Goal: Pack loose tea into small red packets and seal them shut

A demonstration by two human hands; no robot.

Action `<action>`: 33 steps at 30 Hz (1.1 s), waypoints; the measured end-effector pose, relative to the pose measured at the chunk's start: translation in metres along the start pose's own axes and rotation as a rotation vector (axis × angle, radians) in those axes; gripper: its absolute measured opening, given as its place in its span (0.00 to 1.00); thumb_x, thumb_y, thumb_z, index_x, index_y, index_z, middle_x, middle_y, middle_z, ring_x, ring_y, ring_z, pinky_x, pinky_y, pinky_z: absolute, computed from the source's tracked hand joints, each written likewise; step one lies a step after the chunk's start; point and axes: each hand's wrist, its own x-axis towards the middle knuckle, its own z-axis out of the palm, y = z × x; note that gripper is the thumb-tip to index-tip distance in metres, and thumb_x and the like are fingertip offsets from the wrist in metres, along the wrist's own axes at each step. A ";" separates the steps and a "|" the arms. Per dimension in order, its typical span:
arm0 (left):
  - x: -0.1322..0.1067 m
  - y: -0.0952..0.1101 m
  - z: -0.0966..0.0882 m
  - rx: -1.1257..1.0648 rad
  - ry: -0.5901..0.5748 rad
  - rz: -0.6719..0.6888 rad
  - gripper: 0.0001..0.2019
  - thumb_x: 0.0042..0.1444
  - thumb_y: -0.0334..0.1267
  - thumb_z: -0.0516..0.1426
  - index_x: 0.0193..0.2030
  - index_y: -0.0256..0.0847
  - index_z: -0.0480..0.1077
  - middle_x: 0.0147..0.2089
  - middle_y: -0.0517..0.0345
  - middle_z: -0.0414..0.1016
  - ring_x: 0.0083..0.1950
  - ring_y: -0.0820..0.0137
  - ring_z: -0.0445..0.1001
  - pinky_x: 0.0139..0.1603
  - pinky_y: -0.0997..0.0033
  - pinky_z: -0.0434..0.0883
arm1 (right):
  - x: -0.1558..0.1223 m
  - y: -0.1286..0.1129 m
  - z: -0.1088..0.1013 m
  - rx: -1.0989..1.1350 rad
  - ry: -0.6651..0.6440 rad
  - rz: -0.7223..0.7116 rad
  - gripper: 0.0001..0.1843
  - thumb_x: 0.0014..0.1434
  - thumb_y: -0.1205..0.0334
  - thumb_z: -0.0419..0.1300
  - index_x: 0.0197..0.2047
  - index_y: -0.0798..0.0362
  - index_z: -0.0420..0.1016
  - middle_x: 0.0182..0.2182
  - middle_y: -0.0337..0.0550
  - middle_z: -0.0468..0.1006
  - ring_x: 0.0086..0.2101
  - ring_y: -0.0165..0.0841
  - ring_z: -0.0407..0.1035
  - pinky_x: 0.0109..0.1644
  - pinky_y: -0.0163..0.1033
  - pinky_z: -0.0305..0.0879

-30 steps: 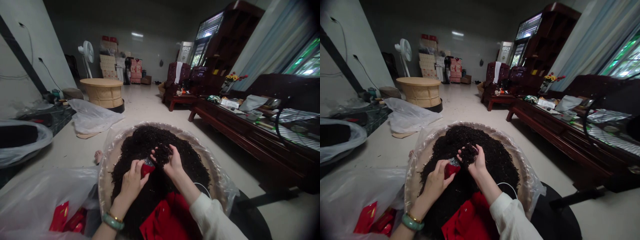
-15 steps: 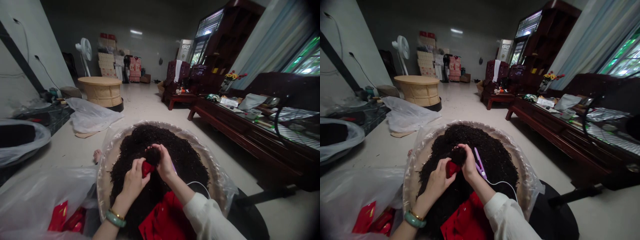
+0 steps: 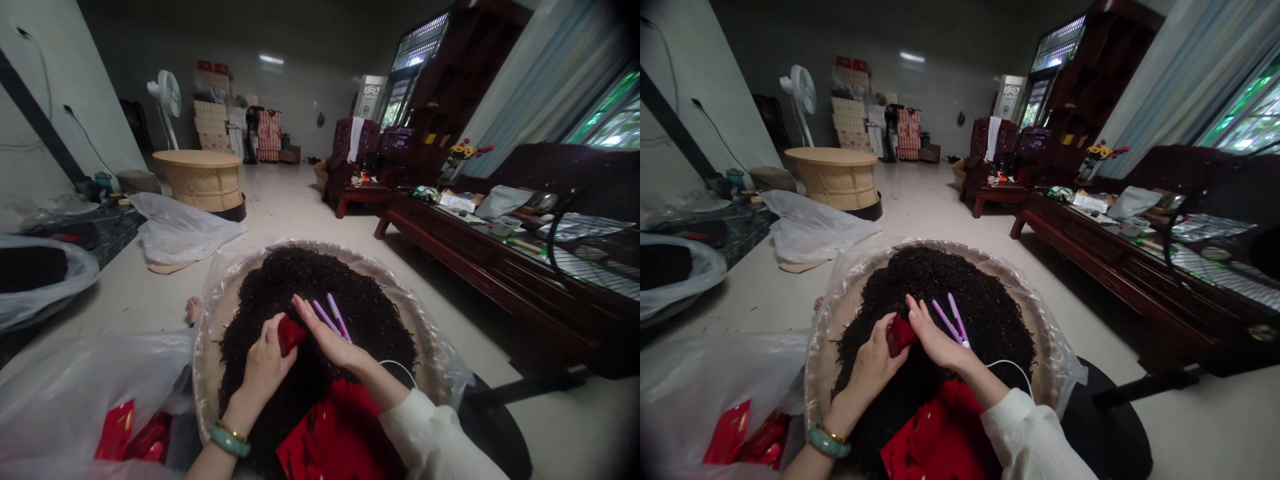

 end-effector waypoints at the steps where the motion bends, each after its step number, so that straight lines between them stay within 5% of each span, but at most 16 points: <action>1: -0.001 0.000 0.001 -0.002 0.006 -0.007 0.35 0.49 0.33 0.60 0.62 0.43 0.50 0.55 0.45 0.70 0.50 0.56 0.77 0.43 0.58 0.77 | -0.001 0.000 -0.001 -0.025 -0.014 -0.006 0.37 0.57 0.34 0.51 0.65 0.40 0.57 0.70 0.36 0.43 0.68 0.32 0.33 0.70 0.48 0.25; 5: -0.003 -0.001 0.002 -0.017 0.044 -0.017 0.37 0.50 0.33 0.60 0.64 0.41 0.48 0.55 0.43 0.69 0.52 0.56 0.76 0.45 0.57 0.77 | -0.003 -0.001 -0.003 -0.066 0.121 -0.157 0.30 0.62 0.40 0.49 0.64 0.41 0.59 0.67 0.39 0.53 0.66 0.34 0.45 0.69 0.50 0.34; 8: -0.002 -0.002 0.001 -0.024 0.079 -0.011 0.36 0.51 0.33 0.60 0.64 0.40 0.47 0.55 0.42 0.70 0.54 0.56 0.75 0.45 0.58 0.77 | -0.008 -0.002 -0.003 -0.303 0.295 -0.256 0.19 0.63 0.49 0.53 0.52 0.45 0.73 0.52 0.45 0.72 0.54 0.39 0.64 0.62 0.52 0.53; 11: -0.003 -0.001 0.001 -0.026 0.107 -0.001 0.35 0.52 0.33 0.59 0.65 0.38 0.48 0.55 0.41 0.69 0.55 0.55 0.74 0.46 0.58 0.76 | -0.013 -0.002 0.002 -0.552 0.274 -0.307 0.11 0.60 0.59 0.57 0.44 0.48 0.77 0.39 0.46 0.74 0.40 0.38 0.69 0.50 0.49 0.65; 16: -0.008 0.004 0.005 -0.002 0.106 0.066 0.33 0.54 0.32 0.56 0.66 0.39 0.47 0.54 0.42 0.70 0.53 0.56 0.73 0.49 0.55 0.74 | -0.012 -0.002 0.015 -0.866 0.198 -0.315 0.02 0.56 0.65 0.61 0.35 0.51 0.75 0.31 0.44 0.73 0.37 0.39 0.64 0.43 0.47 0.64; 19: -0.011 0.002 0.006 0.021 0.066 0.071 0.34 0.55 0.32 0.56 0.67 0.39 0.46 0.55 0.42 0.70 0.52 0.56 0.73 0.49 0.54 0.74 | -0.009 -0.005 0.018 -0.953 0.192 -0.310 0.09 0.58 0.67 0.58 0.26 0.51 0.69 0.24 0.40 0.65 0.32 0.36 0.60 0.37 0.41 0.62; 25: -0.014 -0.008 0.005 -0.054 -0.019 0.057 0.27 0.53 0.28 0.56 0.60 0.43 0.59 0.52 0.48 0.73 0.53 0.58 0.72 0.53 0.55 0.72 | -0.010 -0.004 0.008 -1.017 0.195 -0.257 0.07 0.59 0.68 0.56 0.29 0.53 0.66 0.29 0.39 0.61 0.31 0.34 0.59 0.37 0.40 0.59; 33: -0.012 -0.001 0.004 -0.059 0.026 0.020 0.21 0.51 0.33 0.58 0.53 0.41 0.65 0.47 0.49 0.73 0.48 0.58 0.72 0.47 0.56 0.73 | -0.012 -0.009 0.007 -0.976 0.139 -0.276 0.05 0.59 0.65 0.58 0.30 0.52 0.71 0.27 0.39 0.64 0.32 0.33 0.60 0.39 0.41 0.60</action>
